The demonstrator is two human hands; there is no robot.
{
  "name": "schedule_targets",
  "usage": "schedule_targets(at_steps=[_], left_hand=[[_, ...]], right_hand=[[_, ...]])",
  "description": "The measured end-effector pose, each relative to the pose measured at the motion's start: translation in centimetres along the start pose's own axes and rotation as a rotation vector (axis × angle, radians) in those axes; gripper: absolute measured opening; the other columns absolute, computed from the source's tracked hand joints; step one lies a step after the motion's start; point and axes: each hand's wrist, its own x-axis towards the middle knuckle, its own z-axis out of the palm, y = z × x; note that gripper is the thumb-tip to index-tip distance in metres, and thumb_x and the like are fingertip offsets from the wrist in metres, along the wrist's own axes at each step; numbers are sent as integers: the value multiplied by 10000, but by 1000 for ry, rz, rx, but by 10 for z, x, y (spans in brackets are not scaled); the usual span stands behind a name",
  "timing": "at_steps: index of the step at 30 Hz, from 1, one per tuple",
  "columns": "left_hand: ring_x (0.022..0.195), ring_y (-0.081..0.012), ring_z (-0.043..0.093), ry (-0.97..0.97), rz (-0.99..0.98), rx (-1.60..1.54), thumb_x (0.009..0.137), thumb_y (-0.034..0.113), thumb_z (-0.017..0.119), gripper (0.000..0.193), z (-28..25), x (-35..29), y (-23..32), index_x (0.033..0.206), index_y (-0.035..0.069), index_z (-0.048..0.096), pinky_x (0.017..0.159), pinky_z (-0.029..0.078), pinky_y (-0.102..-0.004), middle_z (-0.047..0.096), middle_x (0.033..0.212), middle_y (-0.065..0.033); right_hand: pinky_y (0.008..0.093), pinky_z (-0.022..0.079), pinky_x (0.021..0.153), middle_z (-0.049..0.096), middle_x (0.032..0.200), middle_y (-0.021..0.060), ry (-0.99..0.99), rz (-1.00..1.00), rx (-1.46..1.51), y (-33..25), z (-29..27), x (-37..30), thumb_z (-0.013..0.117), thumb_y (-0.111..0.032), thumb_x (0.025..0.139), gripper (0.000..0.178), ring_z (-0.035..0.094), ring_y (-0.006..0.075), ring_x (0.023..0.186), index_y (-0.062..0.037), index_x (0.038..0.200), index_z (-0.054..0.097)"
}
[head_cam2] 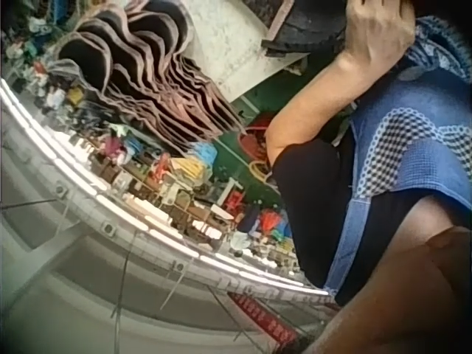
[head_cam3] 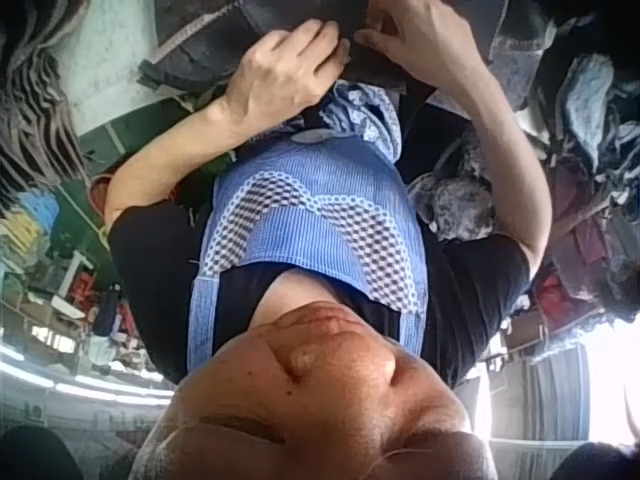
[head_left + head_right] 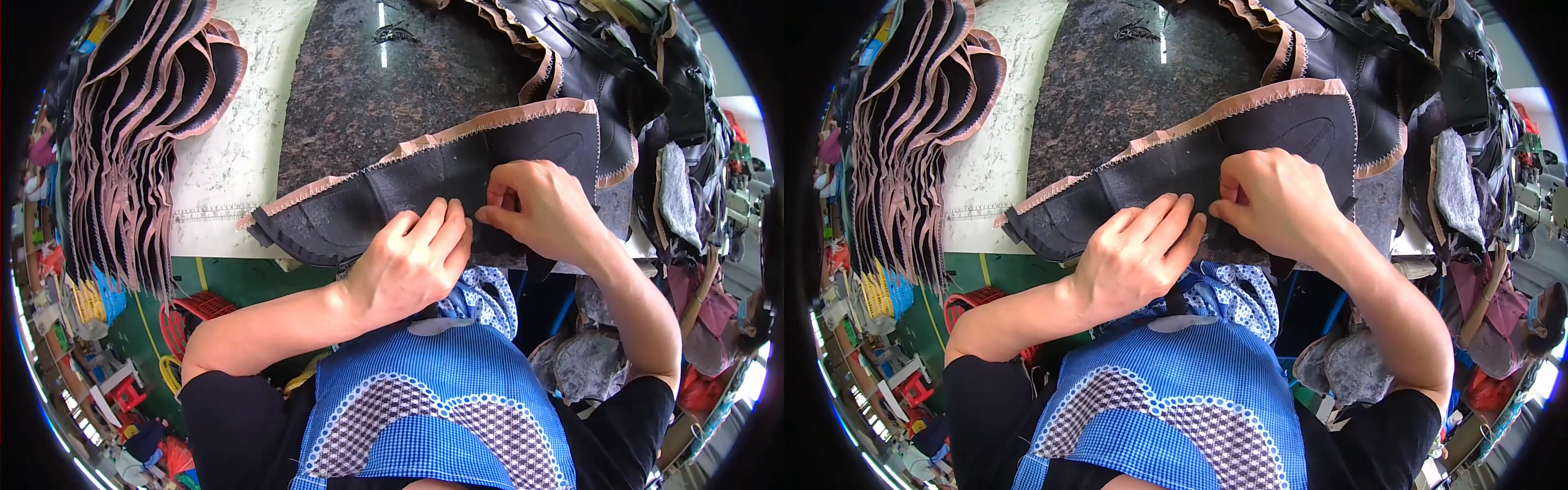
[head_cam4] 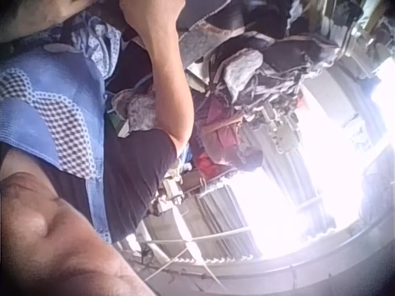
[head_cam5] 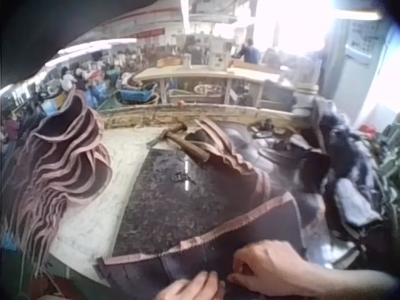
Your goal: Attaching decorative metal components and buckles to leather shoe upper pieces at a factory workbench.
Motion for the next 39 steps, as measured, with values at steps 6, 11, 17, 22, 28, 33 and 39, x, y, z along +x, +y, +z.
schedule_targets(at_steps=[6, 11, 17, 22, 28, 33, 39], left_hand=[[1147, -271, 661, -29, -44, -38, 829, 146, 631, 352, 1, -4, 6, 1145, 11, 711, 891, 552, -341, 679, 1239, -180], [1261, -300, 617, 9, -112, -73, 868, 213, 679, 446, 12, -19, 8, 1269, 20, 666, 982, 525, -378, 610, 1366, -195], [1342, -294, 555, -17, -184, -127, 885, 162, 584, 439, 13, -22, 18, 1294, 13, 642, 1095, 433, -383, 553, 1440, -202], [1365, -293, 534, -19, -205, -141, 895, 159, 577, 451, 16, -26, 20, 1321, 21, 628, 1102, 427, -386, 534, 1466, -196], [1378, -290, 523, -33, -203, -137, 908, 178, 557, 464, 17, -27, 19, 1343, 27, 616, 1116, 416, -387, 525, 1478, -197], [1368, -267, 527, -43, -210, -108, 882, 282, 724, 538, 20, -30, 20, 1377, 98, 619, 1088, 435, -389, 490, 1452, -149], [1424, -276, 465, 9, -211, -206, 910, 97, 602, 480, 21, -31, 19, 1386, 34, 595, 1141, 397, -387, 452, 1333, -136]], right_hand=[[424, 545, 651, 702, 750, 122, -96, 29, -92, -1, -1, 12, 799, -210, 780, 206, 709, 310, 736, -36, 825, 699], [347, 521, 631, 635, 755, 93, -7, -67, 303, 10, 6, 0, 802, -87, 795, 168, 649, 213, 676, -26, 900, 686], [330, 505, 624, 622, 783, 83, 17, -132, 350, 15, 10, 1, 797, -86, 816, 140, 624, 179, 678, -14, 911, 723], [337, 506, 628, 632, 796, 82, -26, -114, 360, 16, 8, 5, 790, -86, 825, 127, 627, 184, 684, -8, 903, 727], [334, 492, 610, 636, 805, 88, 52, -354, 233, 26, 16, 8, 781, -63, 841, 98, 634, 215, 684, -9, 904, 730], [309, 473, 585, 639, 808, 83, 31, -282, 237, 12, 11, 10, 773, -46, 849, 79, 624, 173, 676, 5, 892, 730], [282, 510, 590, 678, 721, 94, -81, -16, 209, -2, 2, 26, 796, -112, 820, 172, 672, 153, 664, 38, 843, 716]])
